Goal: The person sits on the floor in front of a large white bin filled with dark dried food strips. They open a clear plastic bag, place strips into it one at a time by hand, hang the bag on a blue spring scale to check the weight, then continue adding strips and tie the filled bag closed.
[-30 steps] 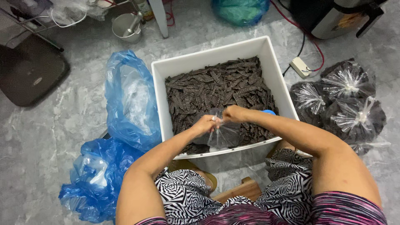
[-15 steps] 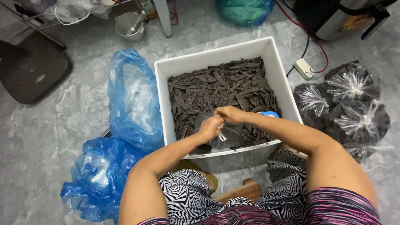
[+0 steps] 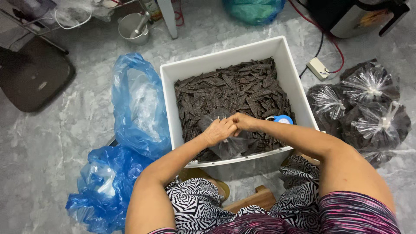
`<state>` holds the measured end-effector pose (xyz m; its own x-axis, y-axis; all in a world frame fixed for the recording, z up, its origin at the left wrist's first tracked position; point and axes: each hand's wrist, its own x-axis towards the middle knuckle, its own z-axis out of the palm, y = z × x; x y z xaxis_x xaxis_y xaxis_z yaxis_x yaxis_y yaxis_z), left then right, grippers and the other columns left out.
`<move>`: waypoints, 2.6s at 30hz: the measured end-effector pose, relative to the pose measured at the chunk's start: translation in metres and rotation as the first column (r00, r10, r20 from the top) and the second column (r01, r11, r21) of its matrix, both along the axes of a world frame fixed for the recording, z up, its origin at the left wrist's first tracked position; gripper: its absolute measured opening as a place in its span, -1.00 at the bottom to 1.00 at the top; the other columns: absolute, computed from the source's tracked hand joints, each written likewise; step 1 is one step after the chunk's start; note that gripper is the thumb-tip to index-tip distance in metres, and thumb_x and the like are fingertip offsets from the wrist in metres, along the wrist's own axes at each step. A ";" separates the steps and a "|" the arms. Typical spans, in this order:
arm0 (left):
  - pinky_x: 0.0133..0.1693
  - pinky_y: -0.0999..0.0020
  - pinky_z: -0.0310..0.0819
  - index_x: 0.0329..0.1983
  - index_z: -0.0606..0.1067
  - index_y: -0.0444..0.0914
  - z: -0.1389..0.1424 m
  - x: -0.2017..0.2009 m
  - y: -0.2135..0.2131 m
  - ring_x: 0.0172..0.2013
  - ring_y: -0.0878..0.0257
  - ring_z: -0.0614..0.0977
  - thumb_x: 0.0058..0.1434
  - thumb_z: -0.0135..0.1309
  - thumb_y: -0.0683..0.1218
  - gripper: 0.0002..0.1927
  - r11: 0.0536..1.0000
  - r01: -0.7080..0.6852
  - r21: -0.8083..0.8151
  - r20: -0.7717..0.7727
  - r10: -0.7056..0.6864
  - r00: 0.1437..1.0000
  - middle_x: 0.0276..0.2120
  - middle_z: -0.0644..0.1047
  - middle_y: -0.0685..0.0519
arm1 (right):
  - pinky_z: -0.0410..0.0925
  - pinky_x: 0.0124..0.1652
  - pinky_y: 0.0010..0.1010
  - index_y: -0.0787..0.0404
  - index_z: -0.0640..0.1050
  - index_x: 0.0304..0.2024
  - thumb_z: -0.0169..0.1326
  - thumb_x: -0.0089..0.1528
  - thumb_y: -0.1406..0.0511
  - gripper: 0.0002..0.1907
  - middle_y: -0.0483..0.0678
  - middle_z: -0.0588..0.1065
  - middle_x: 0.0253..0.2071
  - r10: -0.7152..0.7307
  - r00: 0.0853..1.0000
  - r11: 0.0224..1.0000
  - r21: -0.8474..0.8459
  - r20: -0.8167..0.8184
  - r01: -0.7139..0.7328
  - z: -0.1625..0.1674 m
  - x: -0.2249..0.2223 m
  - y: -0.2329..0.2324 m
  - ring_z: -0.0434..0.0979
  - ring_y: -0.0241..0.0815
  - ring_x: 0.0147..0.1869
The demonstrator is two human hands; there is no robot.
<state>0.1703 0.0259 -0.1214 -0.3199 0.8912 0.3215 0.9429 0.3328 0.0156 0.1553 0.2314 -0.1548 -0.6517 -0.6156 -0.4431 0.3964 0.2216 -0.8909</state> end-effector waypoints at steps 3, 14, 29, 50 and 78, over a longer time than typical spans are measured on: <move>-0.30 0.28 0.46 -0.17 0.36 -0.15 -0.001 0.004 -0.002 -0.22 0.21 0.54 0.16 0.06 -0.02 -0.77 0.999 0.004 -0.034 -0.073 -0.006 0.997 -0.28 0.42 0.10 | 0.58 -0.26 -0.41 0.33 0.60 0.00 0.11 0.20 0.52 -0.69 -0.02 0.64 -0.23 0.017 1.000 0.999 0.038 0.018 -0.018 -0.011 0.001 -0.004 0.68 -0.21 -0.20; -0.27 0.13 0.38 -0.26 0.51 -0.15 -0.026 -0.011 -0.016 -0.32 0.13 0.58 0.17 0.09 0.06 -0.79 0.978 -0.079 -0.195 0.013 0.083 0.996 -0.40 0.50 0.06 | 0.60 -0.29 -0.38 0.37 0.59 -0.11 0.00 0.30 0.42 -0.82 0.07 0.63 -0.30 0.175 0.975 0.965 0.223 -0.138 -0.142 -0.009 0.004 -0.008 0.71 -0.16 -0.29; -0.44 0.18 0.41 -0.41 0.56 -0.34 -0.035 0.013 -0.049 -0.53 0.18 0.57 0.32 0.06 0.04 -0.64 0.872 -0.485 0.068 0.860 0.195 0.472 -0.54 0.54 -0.13 | 0.45 -0.21 -0.09 0.10 0.59 -0.16 0.32 -0.03 -0.01 -0.49 0.05 0.63 -0.24 0.367 0.757 0.866 0.496 -0.541 -0.065 -0.001 0.021 -0.050 0.64 0.06 -0.14; -0.28 0.08 0.45 -0.43 0.51 -0.25 0.075 0.043 -0.007 -0.40 -0.04 0.58 0.25 0.17 -0.05 -0.79 0.923 0.366 0.115 0.584 -0.361 0.727 -0.47 0.54 -0.05 | 0.46 -0.20 -0.05 0.15 0.52 -0.17 0.14 0.27 0.16 -0.78 0.12 0.54 -0.37 0.155 0.515 0.655 0.478 -0.843 0.586 0.147 -0.015 0.114 0.60 0.13 -0.27; -0.30 -0.06 0.50 -0.39 0.51 -0.24 0.005 0.022 0.002 -0.33 -0.12 0.63 0.24 0.14 0.05 -0.73 0.944 0.229 -0.239 0.569 -0.055 0.821 -0.42 0.59 -0.10 | 0.29 -0.37 -0.14 0.32 0.40 -0.21 0.22 0.37 0.21 -0.67 0.03 0.49 -0.41 -0.727 0.595 0.135 0.778 -0.343 0.614 0.043 0.353 0.365 0.46 -0.08 -0.40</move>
